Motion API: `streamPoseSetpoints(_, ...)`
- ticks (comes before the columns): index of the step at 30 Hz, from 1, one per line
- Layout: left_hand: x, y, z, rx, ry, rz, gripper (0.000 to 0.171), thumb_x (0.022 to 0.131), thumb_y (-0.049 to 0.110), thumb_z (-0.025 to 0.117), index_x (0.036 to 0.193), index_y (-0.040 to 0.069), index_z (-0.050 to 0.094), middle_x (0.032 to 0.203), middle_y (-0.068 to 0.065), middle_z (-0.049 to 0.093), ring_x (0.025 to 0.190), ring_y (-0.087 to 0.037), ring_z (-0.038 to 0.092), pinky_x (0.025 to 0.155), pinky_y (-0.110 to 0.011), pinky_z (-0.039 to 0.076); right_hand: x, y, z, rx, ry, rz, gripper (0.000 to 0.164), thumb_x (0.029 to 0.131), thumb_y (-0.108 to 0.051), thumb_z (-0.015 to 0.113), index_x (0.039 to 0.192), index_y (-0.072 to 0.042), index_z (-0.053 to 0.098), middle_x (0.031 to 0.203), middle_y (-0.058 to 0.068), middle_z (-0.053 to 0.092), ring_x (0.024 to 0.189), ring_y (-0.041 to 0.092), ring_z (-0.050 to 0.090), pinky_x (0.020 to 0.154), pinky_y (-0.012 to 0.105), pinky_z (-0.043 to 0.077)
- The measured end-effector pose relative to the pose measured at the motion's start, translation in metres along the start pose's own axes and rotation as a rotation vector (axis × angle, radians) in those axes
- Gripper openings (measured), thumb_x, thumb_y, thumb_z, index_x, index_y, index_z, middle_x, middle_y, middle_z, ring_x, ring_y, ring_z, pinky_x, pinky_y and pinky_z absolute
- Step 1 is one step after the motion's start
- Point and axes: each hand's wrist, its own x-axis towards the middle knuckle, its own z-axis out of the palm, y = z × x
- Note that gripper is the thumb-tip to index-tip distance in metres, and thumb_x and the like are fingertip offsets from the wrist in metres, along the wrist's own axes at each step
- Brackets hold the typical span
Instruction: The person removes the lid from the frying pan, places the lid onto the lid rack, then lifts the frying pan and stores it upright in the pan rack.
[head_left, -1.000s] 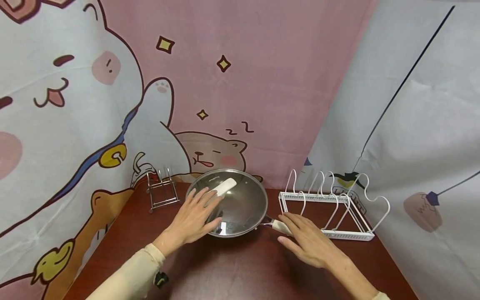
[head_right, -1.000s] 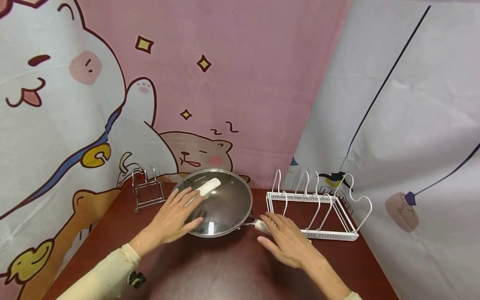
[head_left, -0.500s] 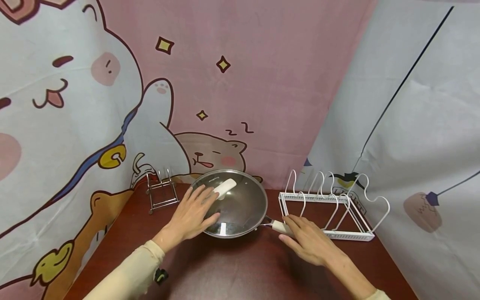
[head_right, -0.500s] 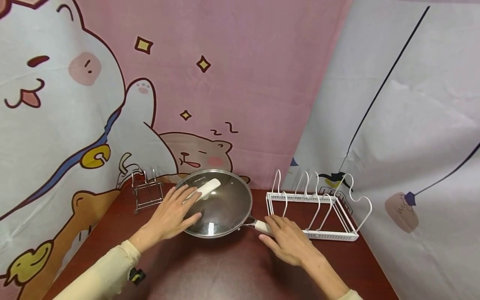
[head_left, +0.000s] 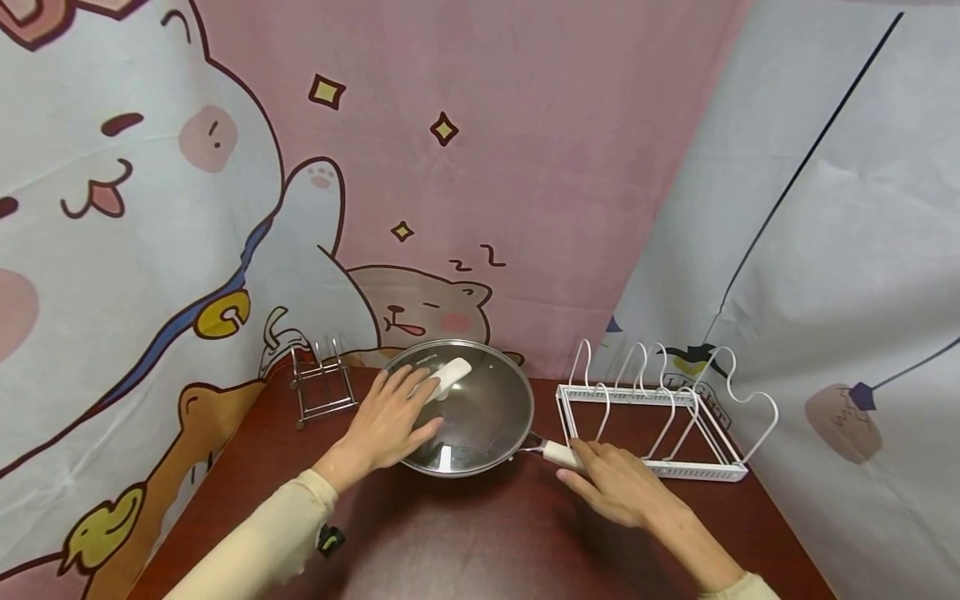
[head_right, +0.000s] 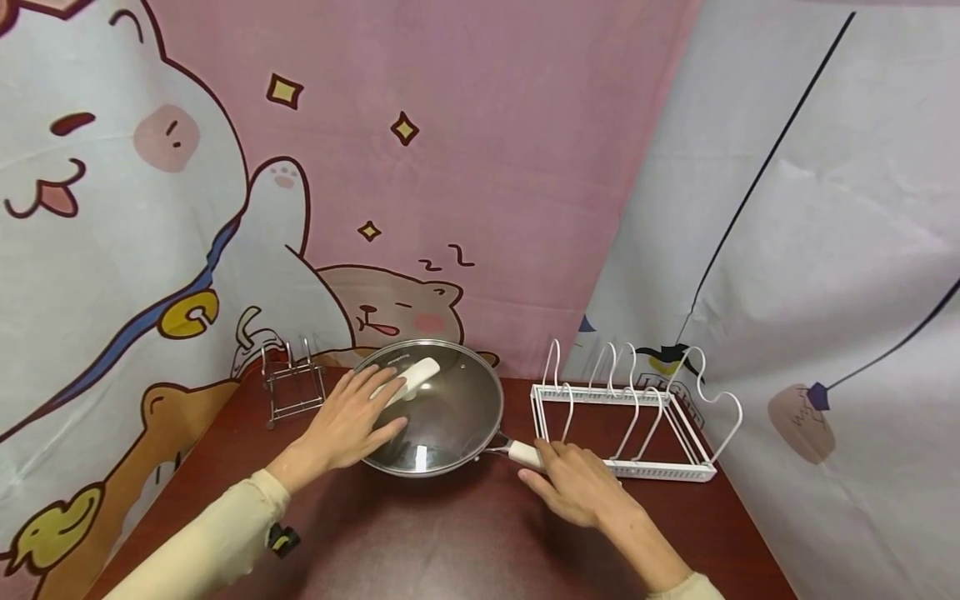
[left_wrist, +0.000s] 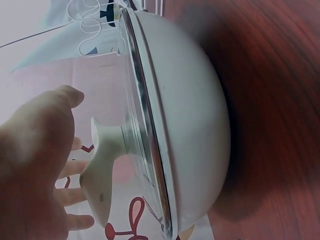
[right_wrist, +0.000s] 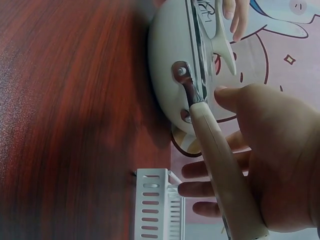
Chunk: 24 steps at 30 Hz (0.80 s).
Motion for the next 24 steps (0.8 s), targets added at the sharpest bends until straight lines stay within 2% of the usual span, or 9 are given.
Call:
streamPoseSetpoints(6, 0.006, 0.0, -0.001, -0.011, -0.018, -0.007, 0.067, 0.106, 0.057, 0.069, 0.158, 0.014, 0.063, 0.162, -0.016, 0.064, 0.152, -0.047, 0.057, 0.125, -0.071, 0.046, 0.004, 0.001, 0.001, 0.005, -0.048, 0.052, 0.037, 0.109, -0.055, 0.069, 0.111, -0.019, 0.064, 0.088, -0.004, 0.071, 0.078, 0.023, 0.076, 0.064, 0.045, 0.056)
streamPoseSetpoints(14, 0.012, 0.001, 0.0, -0.019, -0.048, -0.028, 0.066, 0.106, 0.057, 0.069, 0.157, 0.015, 0.063, 0.16, -0.016, 0.065, 0.151, -0.048, 0.059, 0.124, -0.073, 0.046, 0.011, 0.002, 0.004, 0.013, -0.11, 0.105, 0.04, 0.106, -0.056, 0.072, 0.107, -0.017, 0.064, 0.081, -0.001, 0.071, 0.069, 0.023, 0.07, 0.056, 0.045, 0.051)
streamPoseSetpoints(24, 0.021, 0.002, -0.001, -0.036, -0.05, -0.058, 0.066, 0.106, 0.054, 0.07, 0.158, 0.014, 0.063, 0.159, -0.017, 0.066, 0.149, -0.049, 0.059, 0.119, -0.069, 0.051, 0.015, 0.002, 0.008, 0.018, -0.119, 0.108, 0.037, 0.108, -0.051, 0.072, 0.105, -0.015, 0.065, 0.074, 0.0, 0.067, 0.064, 0.024, 0.067, 0.054, 0.046, 0.05)
